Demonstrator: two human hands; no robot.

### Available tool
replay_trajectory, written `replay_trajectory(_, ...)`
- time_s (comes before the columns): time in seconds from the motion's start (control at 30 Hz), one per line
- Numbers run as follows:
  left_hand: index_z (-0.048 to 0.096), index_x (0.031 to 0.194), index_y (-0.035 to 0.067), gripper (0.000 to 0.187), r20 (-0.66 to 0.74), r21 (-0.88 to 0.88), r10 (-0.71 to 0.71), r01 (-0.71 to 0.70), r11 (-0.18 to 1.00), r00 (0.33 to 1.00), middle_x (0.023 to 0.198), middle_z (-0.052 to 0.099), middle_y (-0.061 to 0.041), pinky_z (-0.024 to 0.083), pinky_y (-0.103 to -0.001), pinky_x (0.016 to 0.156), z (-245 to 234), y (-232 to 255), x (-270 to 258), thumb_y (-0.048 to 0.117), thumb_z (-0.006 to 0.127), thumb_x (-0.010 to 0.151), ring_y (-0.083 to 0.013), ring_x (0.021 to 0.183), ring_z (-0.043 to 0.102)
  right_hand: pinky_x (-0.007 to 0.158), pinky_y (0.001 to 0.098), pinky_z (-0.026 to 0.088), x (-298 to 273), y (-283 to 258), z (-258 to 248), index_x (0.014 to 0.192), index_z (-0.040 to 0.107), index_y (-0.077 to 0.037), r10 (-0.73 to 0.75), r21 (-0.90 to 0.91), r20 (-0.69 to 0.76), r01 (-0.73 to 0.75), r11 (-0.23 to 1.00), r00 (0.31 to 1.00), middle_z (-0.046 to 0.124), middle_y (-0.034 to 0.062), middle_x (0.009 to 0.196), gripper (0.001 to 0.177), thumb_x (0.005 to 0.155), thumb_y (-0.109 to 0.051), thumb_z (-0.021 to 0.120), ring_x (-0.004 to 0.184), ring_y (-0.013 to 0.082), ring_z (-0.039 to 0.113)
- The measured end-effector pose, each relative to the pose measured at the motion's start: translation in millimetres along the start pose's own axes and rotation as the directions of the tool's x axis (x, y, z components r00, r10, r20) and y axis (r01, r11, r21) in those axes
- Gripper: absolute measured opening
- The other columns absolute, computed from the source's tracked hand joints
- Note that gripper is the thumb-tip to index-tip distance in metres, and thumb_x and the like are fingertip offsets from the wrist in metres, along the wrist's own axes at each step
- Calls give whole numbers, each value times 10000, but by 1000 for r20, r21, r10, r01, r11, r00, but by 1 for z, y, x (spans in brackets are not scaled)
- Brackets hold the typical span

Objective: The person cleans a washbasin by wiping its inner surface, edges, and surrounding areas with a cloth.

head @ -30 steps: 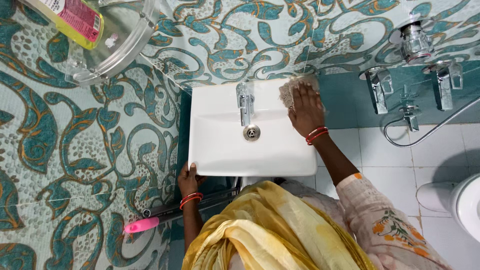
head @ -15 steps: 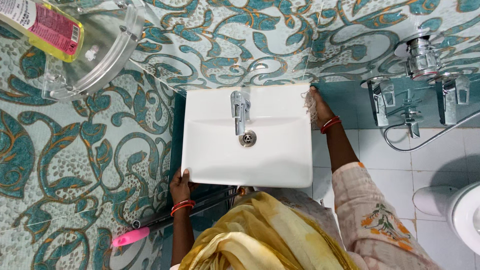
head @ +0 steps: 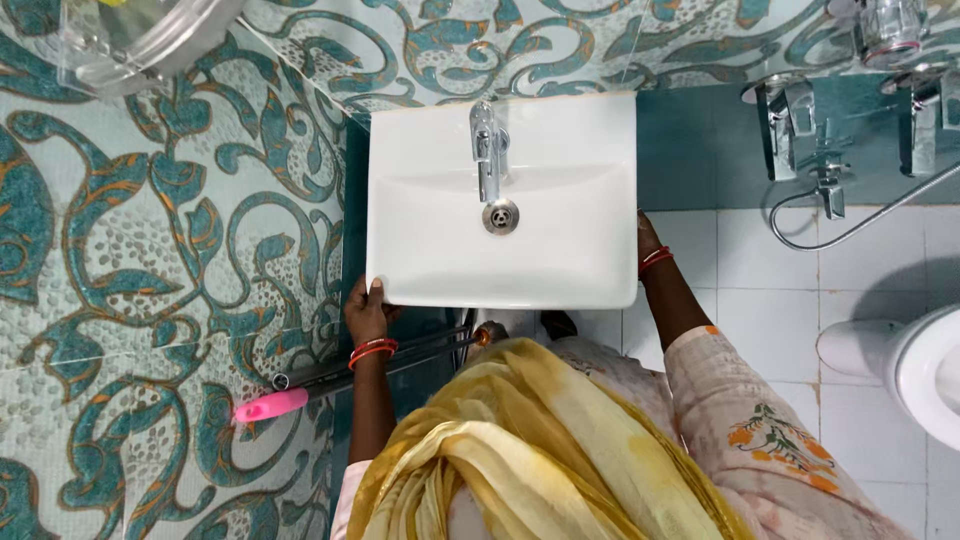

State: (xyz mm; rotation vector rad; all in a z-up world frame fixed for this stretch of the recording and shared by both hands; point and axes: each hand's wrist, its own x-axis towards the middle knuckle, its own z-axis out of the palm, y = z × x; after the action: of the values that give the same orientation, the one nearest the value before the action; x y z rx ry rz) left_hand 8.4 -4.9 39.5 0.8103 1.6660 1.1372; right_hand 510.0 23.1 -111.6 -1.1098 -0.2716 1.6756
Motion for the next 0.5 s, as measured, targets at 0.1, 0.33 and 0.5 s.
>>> replay_trajectory(0.1, 681, 1217, 45, 316, 34, -1, 3, -3, 1000, 999, 883, 734, -71, 619, -334, 576, -2, -1, 2, 298, 622, 1039, -160, 665, 708, 812, 398, 628, -35, 27, -8, 1388, 596, -57, 69, 55, -61, -66, 996, 996, 704, 119, 1208, 622, 963, -510, 616, 1025, 240, 717)
replay_trajectory(0.33, 685, 1202, 66, 292, 52, 2, 54, -54, 999, 997, 828, 701, -54, 584, -307, 535, -4, -5, 3, 296, 600, 1043, -133, 617, 666, 936, 401, 610, -125, 67, 12, 1362, 590, -36, 256, 410, -157, -173, 895, 954, 655, 147, 1292, 611, 977, -510, 568, 1133, 254, 671)
replay_trajectory(0.5, 685, 1193, 50, 286, 50, -34, 48, -47, 998, 998, 818, 690, -51, 589, -304, 537, 1, -2, -1, 286, 607, 1052, -126, 614, 652, 995, 404, 580, -178, 35, 52, 1372, 570, -83, 27, 520, -65, 11, 854, 998, 634, 106, 1319, 488, 1045, -434, 478, 1204, 254, 624)
